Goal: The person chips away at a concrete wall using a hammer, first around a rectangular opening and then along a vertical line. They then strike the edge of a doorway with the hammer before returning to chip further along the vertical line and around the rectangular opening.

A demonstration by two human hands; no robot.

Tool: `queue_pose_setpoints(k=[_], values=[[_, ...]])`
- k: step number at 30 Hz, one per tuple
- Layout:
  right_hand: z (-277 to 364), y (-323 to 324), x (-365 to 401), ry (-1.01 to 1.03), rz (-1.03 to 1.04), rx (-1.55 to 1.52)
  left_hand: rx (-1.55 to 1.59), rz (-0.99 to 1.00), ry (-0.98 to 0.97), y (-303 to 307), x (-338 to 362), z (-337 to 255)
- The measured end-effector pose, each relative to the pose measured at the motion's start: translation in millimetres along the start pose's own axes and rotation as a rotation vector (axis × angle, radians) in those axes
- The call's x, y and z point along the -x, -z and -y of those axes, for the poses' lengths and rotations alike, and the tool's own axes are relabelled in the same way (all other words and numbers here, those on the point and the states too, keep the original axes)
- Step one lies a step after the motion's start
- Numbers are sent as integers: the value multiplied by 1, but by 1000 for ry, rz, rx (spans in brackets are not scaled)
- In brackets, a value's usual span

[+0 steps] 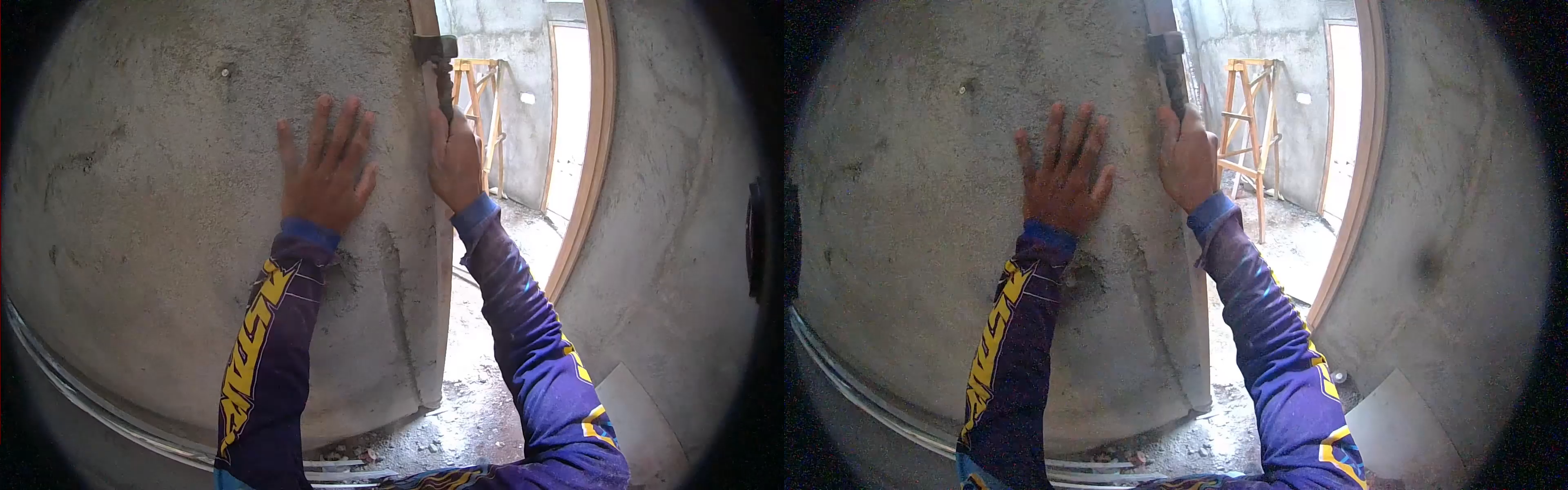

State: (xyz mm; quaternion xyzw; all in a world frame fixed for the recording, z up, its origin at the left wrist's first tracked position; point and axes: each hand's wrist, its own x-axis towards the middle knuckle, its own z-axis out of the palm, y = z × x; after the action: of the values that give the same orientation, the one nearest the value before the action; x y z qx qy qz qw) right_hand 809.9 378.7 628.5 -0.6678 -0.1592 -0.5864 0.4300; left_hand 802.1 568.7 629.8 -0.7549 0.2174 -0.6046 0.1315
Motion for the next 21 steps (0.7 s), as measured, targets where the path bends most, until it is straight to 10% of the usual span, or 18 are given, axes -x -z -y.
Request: queue_pose_setpoints(k=[21], values=[[15,-11,0,-20,-135,16,76,-78,-6,-3,1,1]])
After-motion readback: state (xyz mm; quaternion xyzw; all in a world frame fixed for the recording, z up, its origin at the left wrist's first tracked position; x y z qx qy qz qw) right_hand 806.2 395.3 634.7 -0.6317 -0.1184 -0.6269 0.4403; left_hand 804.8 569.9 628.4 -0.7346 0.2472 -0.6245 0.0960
